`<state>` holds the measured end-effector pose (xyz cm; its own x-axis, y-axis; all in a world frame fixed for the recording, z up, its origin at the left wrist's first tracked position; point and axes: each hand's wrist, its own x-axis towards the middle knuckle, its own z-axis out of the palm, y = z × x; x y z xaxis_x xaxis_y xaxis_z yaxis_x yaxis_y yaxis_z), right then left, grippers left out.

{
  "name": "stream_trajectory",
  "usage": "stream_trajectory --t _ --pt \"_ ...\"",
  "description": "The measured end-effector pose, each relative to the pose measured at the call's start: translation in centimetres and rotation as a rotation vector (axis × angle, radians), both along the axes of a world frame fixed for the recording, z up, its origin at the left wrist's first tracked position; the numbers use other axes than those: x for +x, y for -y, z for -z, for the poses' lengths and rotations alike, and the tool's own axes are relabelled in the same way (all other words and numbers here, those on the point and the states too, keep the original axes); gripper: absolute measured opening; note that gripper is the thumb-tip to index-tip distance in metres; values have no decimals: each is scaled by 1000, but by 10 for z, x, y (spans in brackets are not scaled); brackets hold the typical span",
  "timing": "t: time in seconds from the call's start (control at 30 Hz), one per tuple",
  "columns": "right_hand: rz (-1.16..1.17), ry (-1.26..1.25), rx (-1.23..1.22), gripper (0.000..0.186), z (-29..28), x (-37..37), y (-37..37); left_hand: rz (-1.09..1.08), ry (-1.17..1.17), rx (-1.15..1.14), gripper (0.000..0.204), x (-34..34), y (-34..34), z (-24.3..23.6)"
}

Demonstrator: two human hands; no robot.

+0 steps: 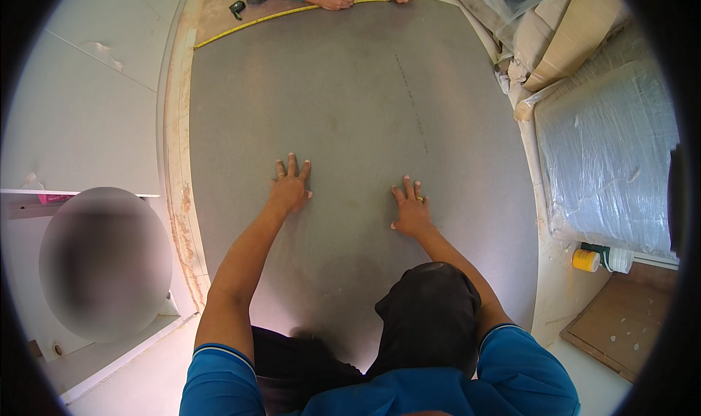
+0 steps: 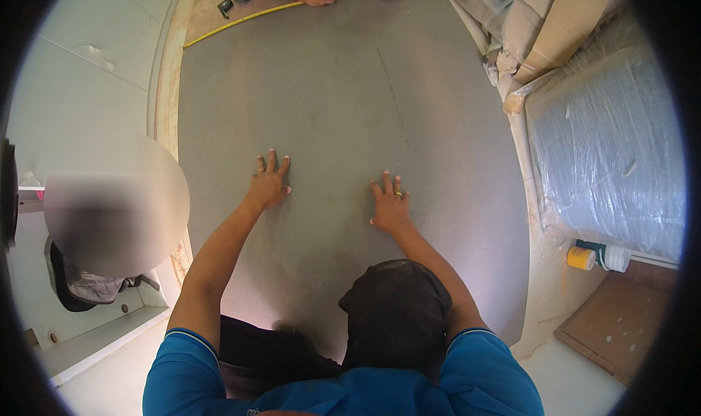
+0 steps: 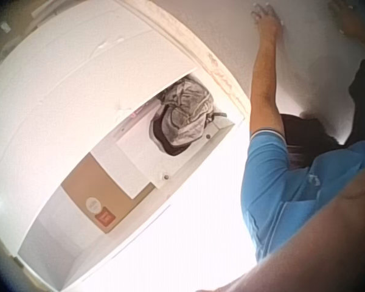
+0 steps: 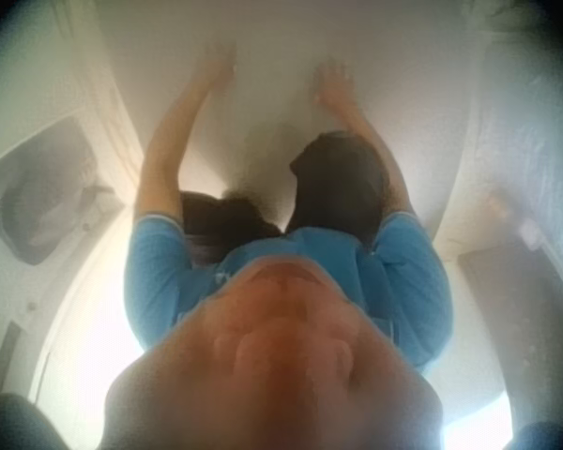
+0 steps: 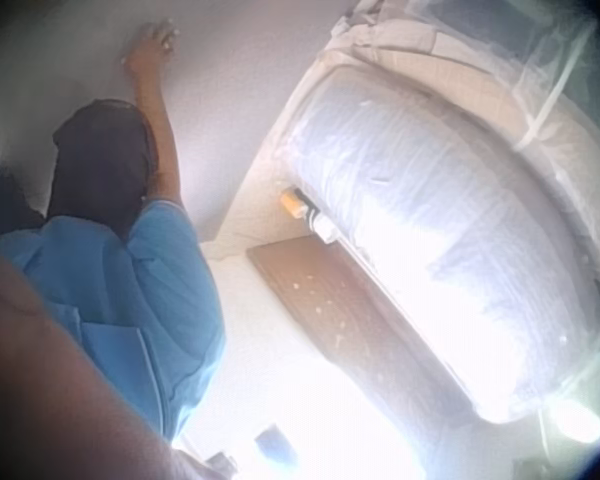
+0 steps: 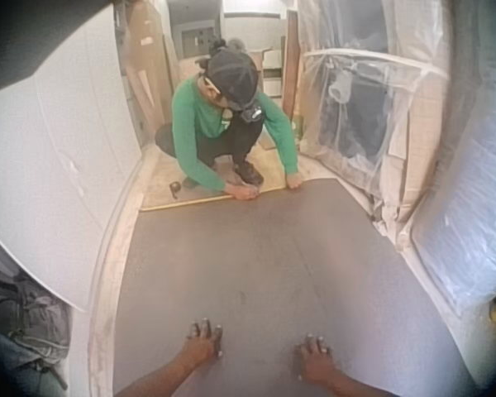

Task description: The person measures and marks a large gray board with a tape measure and pencil, then measures a white cabinet door and a cardboard box. The person kneels on the floor and uses a yellow tape measure and pencil to mark measurements on the surfaces.

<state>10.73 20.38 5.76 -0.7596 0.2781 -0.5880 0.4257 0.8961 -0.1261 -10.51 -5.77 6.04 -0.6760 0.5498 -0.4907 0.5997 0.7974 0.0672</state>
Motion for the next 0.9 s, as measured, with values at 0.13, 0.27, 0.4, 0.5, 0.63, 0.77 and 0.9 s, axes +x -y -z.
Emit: stream_trajectory --t 0.13,0.27,0.4,0.5,0.63,0.77,0.9 --pt "6 3 -3 104 -1 0 0 -6 8 -1 86 1 0 -3" --pt "9 -3 -5 103 -1 -1 1 -4 5 -1 86 0 1 -1" --pt "12 -1 0 104 3 0 0 -2 4 2 86 0 0 -1" --pt "11 -4 2 105 5 1 0 -2 4 2 86 0 0 0" --pt "12 8 -5 106 1 -2 1 5 1 -5 87 -1 1 1" --pt "9 7 -9 107 1 -2 0 11 -6 -4 87 0 1 1" --pt "7 -3 -6 106 1 -1 1 7 -9 -3 86 -1 2 1"
